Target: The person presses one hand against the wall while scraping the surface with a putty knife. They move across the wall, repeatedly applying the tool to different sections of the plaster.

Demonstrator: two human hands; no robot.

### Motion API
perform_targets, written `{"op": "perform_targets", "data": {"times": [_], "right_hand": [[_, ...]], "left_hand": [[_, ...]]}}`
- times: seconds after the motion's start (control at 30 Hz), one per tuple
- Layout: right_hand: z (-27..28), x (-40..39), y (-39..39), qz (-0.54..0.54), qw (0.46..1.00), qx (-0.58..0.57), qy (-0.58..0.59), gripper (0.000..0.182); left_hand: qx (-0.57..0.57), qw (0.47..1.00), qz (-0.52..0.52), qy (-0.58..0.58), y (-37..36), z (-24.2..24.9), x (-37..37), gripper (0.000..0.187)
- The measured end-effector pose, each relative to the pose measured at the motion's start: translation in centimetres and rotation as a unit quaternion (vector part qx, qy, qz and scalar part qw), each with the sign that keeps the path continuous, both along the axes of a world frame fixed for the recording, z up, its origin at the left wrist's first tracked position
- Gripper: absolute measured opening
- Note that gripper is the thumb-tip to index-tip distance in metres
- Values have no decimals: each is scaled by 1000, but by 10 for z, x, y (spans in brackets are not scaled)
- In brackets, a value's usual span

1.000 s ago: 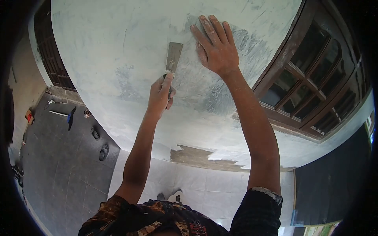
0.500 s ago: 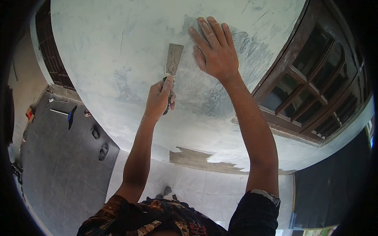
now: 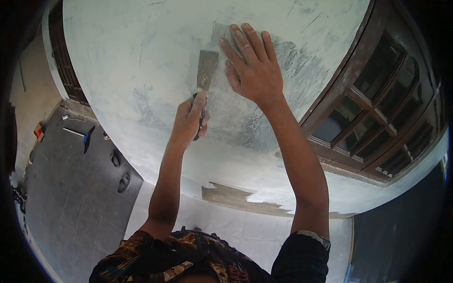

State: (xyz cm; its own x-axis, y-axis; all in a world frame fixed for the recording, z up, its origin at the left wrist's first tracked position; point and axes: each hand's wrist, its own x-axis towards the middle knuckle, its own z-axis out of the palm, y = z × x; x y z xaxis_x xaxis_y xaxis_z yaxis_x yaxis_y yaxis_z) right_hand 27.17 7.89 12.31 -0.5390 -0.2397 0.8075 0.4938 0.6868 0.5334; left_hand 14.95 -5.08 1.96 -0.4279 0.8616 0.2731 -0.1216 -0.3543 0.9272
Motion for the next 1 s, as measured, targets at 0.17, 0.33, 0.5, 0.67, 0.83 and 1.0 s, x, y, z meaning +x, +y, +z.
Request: {"op": "perform_targets", "data": {"times": [0.17, 0.33, 0.5, 0.67, 0.83, 1.0], "right_hand": [[1, 1, 0, 8, 1000, -2, -3, 47], [2, 2, 0, 16, 1000, -2, -1, 48], [1, 2, 0, -2, 1000, 6, -3, 50], [1, 3, 0, 1, 1000, -1, -7, 50], [0, 3, -3, 20, 1000, -13, -7, 49], [1, 3, 0, 38, 999, -12, 1, 48]], "left_hand": [[39, 999, 7, 22, 4, 23, 2, 41], [-8, 1000, 8, 6, 0, -6, 7, 41], [17, 1000, -1, -12, 2, 11, 5, 43], [-3, 1000, 12, -4, -1, 1, 7, 41], [30, 999, 11, 6, 7, 26, -2, 42], [4, 1000, 24, -2, 5, 3, 9, 41]]}}
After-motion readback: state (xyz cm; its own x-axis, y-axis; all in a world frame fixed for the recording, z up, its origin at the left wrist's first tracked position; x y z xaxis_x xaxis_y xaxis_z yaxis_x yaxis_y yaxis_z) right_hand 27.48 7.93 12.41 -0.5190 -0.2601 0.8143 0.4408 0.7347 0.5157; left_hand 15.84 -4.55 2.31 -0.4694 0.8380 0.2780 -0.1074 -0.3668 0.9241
